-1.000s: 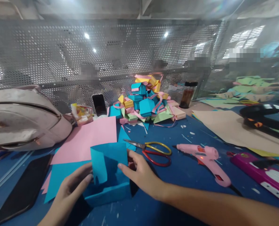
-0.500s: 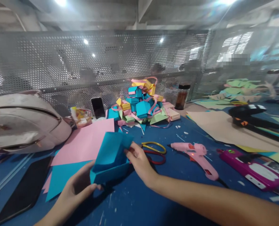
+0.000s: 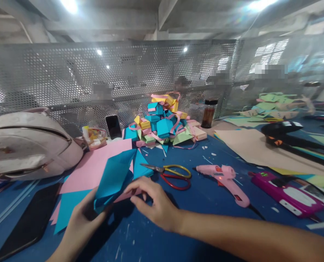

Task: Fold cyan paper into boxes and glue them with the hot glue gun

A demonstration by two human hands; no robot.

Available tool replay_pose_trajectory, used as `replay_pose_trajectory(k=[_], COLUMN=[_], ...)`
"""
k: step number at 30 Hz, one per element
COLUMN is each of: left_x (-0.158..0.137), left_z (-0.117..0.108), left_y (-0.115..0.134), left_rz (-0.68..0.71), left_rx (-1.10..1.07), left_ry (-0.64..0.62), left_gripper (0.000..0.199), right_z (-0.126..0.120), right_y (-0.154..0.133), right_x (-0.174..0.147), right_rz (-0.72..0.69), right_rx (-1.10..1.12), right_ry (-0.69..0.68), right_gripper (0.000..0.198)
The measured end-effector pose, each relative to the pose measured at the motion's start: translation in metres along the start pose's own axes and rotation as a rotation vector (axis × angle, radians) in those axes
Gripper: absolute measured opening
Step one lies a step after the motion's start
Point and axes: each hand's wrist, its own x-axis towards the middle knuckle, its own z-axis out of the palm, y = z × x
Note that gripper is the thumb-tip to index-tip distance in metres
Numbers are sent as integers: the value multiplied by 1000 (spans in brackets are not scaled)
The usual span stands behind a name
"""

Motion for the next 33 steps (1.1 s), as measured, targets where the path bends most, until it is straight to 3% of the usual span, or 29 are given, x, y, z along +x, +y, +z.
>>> replay_pose_trajectory(k=[2, 4, 10, 15, 23, 28, 33], left_x=[-1, -3, -5, -6, -13, -12, -10], left_z=[0, 1, 1, 3, 1, -6, -4], left_y=[-1, -2, -2, -1, 13, 13, 11], left_rz=[15, 34, 117, 265, 320, 241, 217], left_rx=[25, 44, 75, 168, 242, 146, 153], left_ry=[-14, -29, -98, -241, -451, -430, -414], left_gripper=[53, 57, 57, 82, 84, 69, 62], right_z=[2, 3, 9, 16, 22, 22, 21], right_y=[-5, -7, -9, -8, -6, -6, -7], right_x=[-2, -4, -7, -5, -10, -11, -12], right_rz=[-54, -64, 55, 151, 197, 113, 129], right_rx=[8, 9, -13, 11, 92, 96, 144], right_ry=[-140, -170, -193, -351, -178, -209, -198], right_gripper=[26, 32, 36, 41, 45, 35, 29])
